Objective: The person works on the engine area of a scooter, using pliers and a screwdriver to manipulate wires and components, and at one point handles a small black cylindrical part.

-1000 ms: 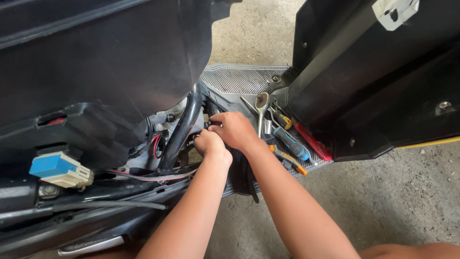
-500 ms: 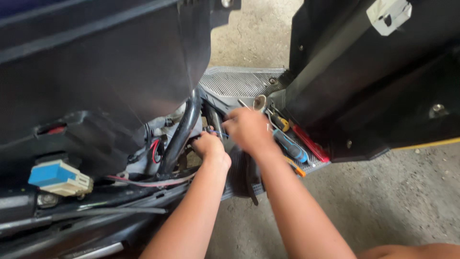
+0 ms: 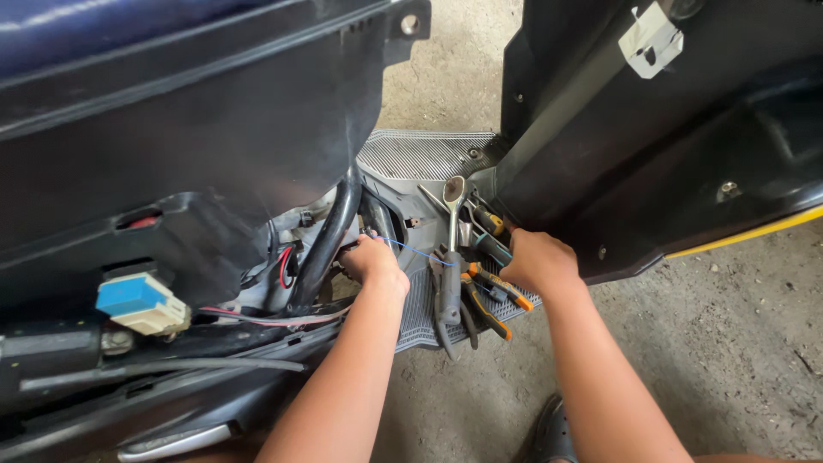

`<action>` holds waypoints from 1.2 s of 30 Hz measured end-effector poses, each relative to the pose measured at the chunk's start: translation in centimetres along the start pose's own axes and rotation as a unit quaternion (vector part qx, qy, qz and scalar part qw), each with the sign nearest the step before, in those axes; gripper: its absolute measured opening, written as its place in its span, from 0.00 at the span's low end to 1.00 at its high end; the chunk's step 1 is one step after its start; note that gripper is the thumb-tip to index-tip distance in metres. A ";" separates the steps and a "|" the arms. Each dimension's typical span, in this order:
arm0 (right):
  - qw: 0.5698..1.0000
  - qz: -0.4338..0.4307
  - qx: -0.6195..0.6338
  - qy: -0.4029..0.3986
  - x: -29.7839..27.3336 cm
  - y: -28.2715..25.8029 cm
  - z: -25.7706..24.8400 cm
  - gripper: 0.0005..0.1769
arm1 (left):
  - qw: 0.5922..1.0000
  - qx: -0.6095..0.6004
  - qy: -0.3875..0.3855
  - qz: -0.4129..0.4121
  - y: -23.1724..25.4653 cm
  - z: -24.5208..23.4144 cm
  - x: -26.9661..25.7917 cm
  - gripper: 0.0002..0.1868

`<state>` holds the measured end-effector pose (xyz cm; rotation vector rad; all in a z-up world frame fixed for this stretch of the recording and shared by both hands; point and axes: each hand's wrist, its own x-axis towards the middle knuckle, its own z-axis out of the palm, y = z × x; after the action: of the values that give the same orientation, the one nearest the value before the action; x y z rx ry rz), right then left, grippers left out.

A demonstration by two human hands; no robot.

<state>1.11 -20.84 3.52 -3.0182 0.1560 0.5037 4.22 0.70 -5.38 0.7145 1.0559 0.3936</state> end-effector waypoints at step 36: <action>0.749 -0.325 0.560 0.141 1.2 -7.2 -13.5 0.13 | 0.998 0.064 0.024 -0.003 1.2 0.0 -1.6 0.10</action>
<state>7.37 -15.05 16.30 -1.7324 -0.4230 -0.1314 3.50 0.56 -3.55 0.8193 1.1357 0.3413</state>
